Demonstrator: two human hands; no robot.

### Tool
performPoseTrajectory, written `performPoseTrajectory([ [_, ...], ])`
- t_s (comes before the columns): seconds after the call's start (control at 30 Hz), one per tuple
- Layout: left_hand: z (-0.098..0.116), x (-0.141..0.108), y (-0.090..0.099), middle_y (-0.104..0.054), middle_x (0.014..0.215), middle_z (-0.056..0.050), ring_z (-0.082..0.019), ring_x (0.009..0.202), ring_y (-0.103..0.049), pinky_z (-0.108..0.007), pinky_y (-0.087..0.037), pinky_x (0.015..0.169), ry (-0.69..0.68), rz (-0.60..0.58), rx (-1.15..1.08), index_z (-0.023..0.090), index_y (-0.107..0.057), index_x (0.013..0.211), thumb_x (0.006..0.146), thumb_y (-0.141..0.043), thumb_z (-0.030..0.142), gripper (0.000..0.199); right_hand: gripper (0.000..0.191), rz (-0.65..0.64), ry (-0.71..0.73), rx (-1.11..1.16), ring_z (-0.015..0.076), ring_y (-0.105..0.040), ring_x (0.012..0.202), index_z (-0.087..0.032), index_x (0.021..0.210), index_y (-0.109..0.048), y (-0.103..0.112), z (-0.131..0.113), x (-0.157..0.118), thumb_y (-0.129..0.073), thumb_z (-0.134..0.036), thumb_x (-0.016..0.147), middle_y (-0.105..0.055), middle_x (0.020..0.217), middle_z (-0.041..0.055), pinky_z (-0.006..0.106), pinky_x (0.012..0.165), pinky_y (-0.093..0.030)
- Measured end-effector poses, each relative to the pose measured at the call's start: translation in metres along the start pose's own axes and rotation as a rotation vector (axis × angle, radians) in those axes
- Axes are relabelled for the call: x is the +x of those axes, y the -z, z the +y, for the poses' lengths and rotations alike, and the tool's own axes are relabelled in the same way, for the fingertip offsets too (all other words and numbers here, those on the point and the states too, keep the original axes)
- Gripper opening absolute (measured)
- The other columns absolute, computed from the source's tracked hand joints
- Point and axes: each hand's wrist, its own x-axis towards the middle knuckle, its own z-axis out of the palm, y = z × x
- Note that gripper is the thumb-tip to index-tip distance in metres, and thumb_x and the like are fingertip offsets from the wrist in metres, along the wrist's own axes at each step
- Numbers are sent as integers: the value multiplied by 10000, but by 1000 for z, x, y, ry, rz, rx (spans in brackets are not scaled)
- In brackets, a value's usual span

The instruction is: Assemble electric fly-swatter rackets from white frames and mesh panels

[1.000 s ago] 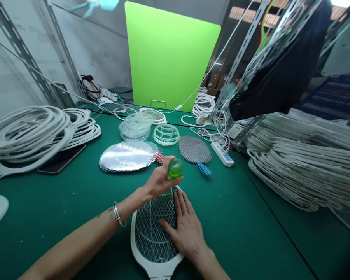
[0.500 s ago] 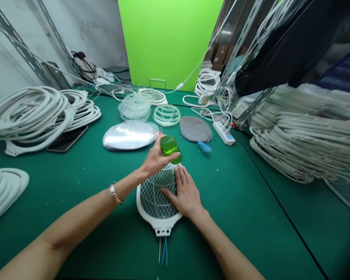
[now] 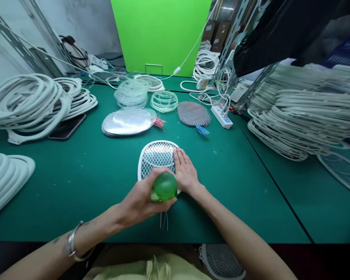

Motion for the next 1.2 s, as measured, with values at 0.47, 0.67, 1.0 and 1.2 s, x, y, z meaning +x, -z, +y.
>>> performPoseTrajectory([
  [0.47, -11, -34, 45, -659, 1012, -6, -165, 771, -695, -231, -570, 598, 226, 13, 188, 279, -417, 1239, 816, -690, 358, 509, 937, -4, -1, 23, 210, 2, 1470, -58, 1531, -123, 2, 0, 0, -72, -742, 892, -36, 1601, 86, 377, 1193, -73],
  [0.67, -13, -33, 48, -659, 1042, -16, -163, 761, -693, -239, -571, 607, 196, -31, 186, 286, -396, 1257, 821, -690, 352, 529, 947, -5, -7, -9, 208, -2, 1470, -59, 1531, -111, 2, -1, -1, -72, -750, 886, -31, 1599, 82, 381, 1195, -85],
  [1.0, -12, -30, 32, -663, 1041, -16, -171, 784, -697, -245, -576, 617, 219, -45, 89, 281, -392, 1270, 815, -700, 347, 554, 951, -20, -11, -12, 209, 0, 1469, -57, 1530, -114, 4, -2, 0, -81, -755, 884, -27, 1597, 88, 381, 1194, -84],
  [1.2, -21, -37, 37, -635, 1144, -31, -177, 844, -699, -256, -595, 638, 145, -57, 122, 297, -371, 1275, 809, -709, 318, 576, 945, -28, -18, 1, 204, 13, 1469, -68, 1532, -99, 5, -3, -1, -95, -756, 885, -10, 1598, 78, 380, 1195, -75],
])
